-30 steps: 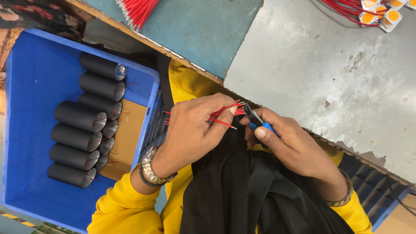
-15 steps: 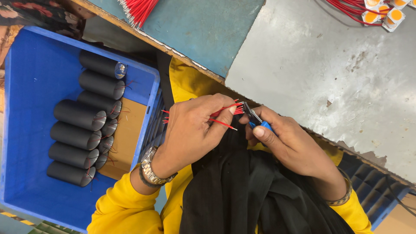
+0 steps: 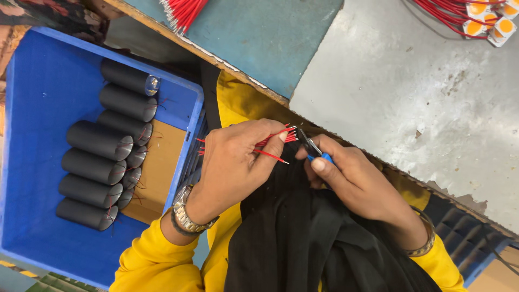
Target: The person solders red wires to square LED modules using a soldering iron and solder wire. They then strip the ends of a bundle of red wires with pliers and dip the stripped ends into a small container of liquid.
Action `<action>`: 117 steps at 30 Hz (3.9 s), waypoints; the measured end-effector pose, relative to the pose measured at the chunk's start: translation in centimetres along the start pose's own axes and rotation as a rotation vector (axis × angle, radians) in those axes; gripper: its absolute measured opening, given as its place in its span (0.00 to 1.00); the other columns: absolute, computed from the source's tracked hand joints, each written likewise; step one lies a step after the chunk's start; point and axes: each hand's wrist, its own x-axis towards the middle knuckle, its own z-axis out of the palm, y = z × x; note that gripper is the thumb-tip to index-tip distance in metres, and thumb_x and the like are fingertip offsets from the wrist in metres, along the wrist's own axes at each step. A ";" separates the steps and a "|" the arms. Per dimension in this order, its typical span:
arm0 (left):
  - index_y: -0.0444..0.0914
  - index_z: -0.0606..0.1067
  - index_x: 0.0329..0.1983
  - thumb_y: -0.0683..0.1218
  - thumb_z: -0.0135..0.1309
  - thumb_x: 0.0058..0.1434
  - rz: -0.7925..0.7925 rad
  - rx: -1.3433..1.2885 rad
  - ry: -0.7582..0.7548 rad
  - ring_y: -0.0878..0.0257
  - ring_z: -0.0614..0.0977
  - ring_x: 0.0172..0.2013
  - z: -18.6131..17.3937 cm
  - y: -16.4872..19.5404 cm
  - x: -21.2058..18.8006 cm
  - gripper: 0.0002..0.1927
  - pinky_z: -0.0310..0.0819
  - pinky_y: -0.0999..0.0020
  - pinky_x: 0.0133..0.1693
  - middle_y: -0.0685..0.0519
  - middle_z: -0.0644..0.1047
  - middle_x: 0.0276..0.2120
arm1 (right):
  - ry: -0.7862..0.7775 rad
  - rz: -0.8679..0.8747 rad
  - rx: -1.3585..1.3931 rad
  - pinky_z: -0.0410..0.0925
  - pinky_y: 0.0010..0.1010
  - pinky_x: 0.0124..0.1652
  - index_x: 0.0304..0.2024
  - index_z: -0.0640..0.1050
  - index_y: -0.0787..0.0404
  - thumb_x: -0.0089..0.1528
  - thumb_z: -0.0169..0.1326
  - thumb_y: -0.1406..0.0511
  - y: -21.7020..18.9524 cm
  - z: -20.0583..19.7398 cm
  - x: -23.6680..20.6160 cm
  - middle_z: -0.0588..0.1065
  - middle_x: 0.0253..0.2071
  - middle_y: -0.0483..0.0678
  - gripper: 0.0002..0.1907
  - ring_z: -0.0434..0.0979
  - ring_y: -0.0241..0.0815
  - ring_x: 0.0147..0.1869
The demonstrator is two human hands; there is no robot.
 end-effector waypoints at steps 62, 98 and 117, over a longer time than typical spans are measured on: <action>0.38 0.79 0.46 0.41 0.56 0.70 0.079 0.074 0.070 0.56 0.82 0.31 -0.1 -0.4 -0.6 0.04 0.75 0.65 0.32 0.50 0.80 0.35 | -0.058 -0.014 0.004 0.73 0.31 0.38 0.52 0.72 0.61 0.69 0.44 0.59 0.0 0.8 0.3 0.75 0.30 0.46 0.15 0.77 0.40 0.34; 0.38 0.76 0.44 0.46 0.53 0.72 0.030 -0.036 -0.091 0.57 0.79 0.31 1.4 1.3 -0.2 0.06 0.71 0.65 0.35 0.50 0.76 0.32 | 0.046 -0.076 0.028 0.69 0.30 0.46 0.58 0.72 0.63 0.70 0.42 0.59 1.8 -0.3 -3.3 0.79 0.40 0.46 0.19 0.75 0.38 0.43; 0.38 0.82 0.42 0.44 0.60 0.64 -0.035 -0.119 0.013 0.63 0.86 0.31 2.3 0.9 -0.5 0.07 0.76 0.72 0.33 0.51 0.83 0.32 | 0.045 -0.146 0.024 0.68 0.31 0.57 0.57 0.70 0.65 0.71 0.43 0.60 1.2 0.3 -2.2 0.78 0.46 0.48 0.18 0.77 0.39 0.53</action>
